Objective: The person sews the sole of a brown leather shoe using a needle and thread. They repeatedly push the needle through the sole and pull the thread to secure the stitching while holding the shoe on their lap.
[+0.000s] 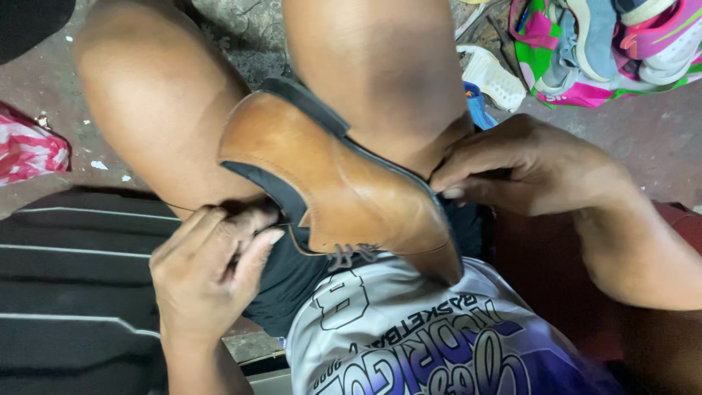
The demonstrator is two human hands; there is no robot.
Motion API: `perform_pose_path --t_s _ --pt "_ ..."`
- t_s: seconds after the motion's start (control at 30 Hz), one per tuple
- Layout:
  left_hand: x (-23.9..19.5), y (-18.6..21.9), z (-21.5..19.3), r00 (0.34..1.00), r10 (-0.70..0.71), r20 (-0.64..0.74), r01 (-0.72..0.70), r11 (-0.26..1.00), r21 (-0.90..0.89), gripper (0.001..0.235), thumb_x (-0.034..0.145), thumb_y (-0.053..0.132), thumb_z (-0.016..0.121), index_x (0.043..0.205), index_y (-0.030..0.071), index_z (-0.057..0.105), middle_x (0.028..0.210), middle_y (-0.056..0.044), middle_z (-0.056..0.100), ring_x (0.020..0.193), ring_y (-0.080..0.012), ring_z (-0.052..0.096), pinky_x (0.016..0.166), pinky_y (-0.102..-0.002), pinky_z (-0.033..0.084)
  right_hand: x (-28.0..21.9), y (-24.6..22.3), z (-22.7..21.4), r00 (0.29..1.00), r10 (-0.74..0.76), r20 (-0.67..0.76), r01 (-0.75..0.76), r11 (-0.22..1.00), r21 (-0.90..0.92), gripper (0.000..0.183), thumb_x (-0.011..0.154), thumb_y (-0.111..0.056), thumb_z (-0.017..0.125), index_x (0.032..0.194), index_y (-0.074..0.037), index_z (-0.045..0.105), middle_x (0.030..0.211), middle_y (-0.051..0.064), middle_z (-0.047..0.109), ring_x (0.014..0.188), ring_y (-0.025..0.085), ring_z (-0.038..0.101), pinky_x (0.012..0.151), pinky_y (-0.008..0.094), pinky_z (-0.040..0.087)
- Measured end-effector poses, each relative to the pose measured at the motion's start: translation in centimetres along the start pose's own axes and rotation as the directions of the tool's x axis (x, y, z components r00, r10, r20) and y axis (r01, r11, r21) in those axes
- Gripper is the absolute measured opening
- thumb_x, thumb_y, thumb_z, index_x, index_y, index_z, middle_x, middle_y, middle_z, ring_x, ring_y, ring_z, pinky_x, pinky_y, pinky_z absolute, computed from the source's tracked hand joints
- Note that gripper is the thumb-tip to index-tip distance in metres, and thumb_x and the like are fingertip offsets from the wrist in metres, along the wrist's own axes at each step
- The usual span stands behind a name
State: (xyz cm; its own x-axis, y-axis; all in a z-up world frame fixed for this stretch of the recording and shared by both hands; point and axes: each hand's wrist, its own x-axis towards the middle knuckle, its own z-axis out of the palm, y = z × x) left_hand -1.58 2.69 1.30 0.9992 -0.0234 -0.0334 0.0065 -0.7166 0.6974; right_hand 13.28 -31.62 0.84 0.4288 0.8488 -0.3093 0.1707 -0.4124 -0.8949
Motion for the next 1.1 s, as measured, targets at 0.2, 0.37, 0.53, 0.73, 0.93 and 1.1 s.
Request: perform_pose_path --t_s 0.2,0.37,0.53,0.73,0.93,1.1 --pt "-2.0 -2.8 0.4 0.963 -0.269 -0.010 0.125 0.478 -0.869 0.013 0.092 0.007 0.077 0.099 0.002 0.067 0.098 -0.014 0.069 0.059 -0.0115 0.056 0.054 -0.023 0.045 -1.1 1.0 0.0 0.999 0.050 0.010 -0.050 0.999 -0.004 0.023 0.082 0.001 0.073 0.103 -0.006 0.077 0.095 0.005 0.081 0.082 0.014 0.080 0.073 0.026 0.064" --pt "-0.3 -2.5 1.4 0.986 -0.131 0.104 0.066 -0.269 -0.961 0.016 0.108 0.012 0.066 0.104 -0.003 0.069 0.085 -0.015 0.069 0.066 -0.0140 0.055 0.061 -0.024 0.045 -1.3 0.6 -0.1 0.998 0.041 0.042 -0.042 0.999 0.032 0.020 0.083 0.000 0.073 0.102 -0.004 0.076 0.096 0.007 0.081 0.085 0.016 0.080 0.075 0.028 0.063" --pt "1.4 0.3 0.7 0.856 -0.424 0.297 0.517 0.701 -0.491 0.018 0.102 0.015 0.064 0.102 0.000 0.074 0.073 -0.013 0.066 0.056 -0.0207 0.057 0.051 -0.031 0.047 -0.6 0.2 0.0 0.990 -0.142 0.004 0.141 0.986 0.091 0.022 0.086 -0.002 0.077 0.108 -0.004 0.073 0.100 0.007 0.079 0.090 0.018 0.078 0.078 0.027 0.062" --pt "3.2 -0.3 1.6 0.965 -0.064 0.256 0.139 0.949 -0.284 0.011 0.091 0.004 0.064 0.081 0.001 0.061 0.072 -0.016 0.064 0.066 -0.0281 0.067 0.062 -0.035 0.050 0.3 -0.7 0.1 0.990 -0.125 0.058 0.116 0.983 0.146 0.021 0.090 0.001 0.072 0.110 -0.004 0.073 0.097 0.010 0.077 0.080 0.021 0.076 0.064 0.032 0.056" --pt "2.2 -4.0 2.1 0.670 -0.260 0.695 0.565 0.786 -0.251 0.011 0.082 0.000 0.071 0.075 0.001 0.079 0.069 -0.008 0.074 0.060 -0.0164 0.065 0.055 -0.034 0.057 1.1 -0.8 -0.1 0.976 -0.205 0.079 0.189 0.966 0.174 0.016 0.095 -0.002 0.066 0.110 -0.003 0.072 0.092 0.010 0.075 0.080 0.023 0.074 0.067 0.035 0.053" --pt "0.8 -5.5 3.7 0.626 -0.266 0.733 0.674 0.657 -0.337 0.028 0.077 0.003 0.075 0.104 -0.001 0.075 0.090 -0.007 0.076 0.079 -0.0149 0.067 0.065 -0.035 0.057 1.7 -0.6 0.1 0.967 -0.238 0.092 0.214 0.953 0.216 0.018 0.093 -0.002 0.063 0.109 -0.001 0.072 0.095 0.011 0.075 0.085 0.024 0.075 0.072 0.034 0.057"
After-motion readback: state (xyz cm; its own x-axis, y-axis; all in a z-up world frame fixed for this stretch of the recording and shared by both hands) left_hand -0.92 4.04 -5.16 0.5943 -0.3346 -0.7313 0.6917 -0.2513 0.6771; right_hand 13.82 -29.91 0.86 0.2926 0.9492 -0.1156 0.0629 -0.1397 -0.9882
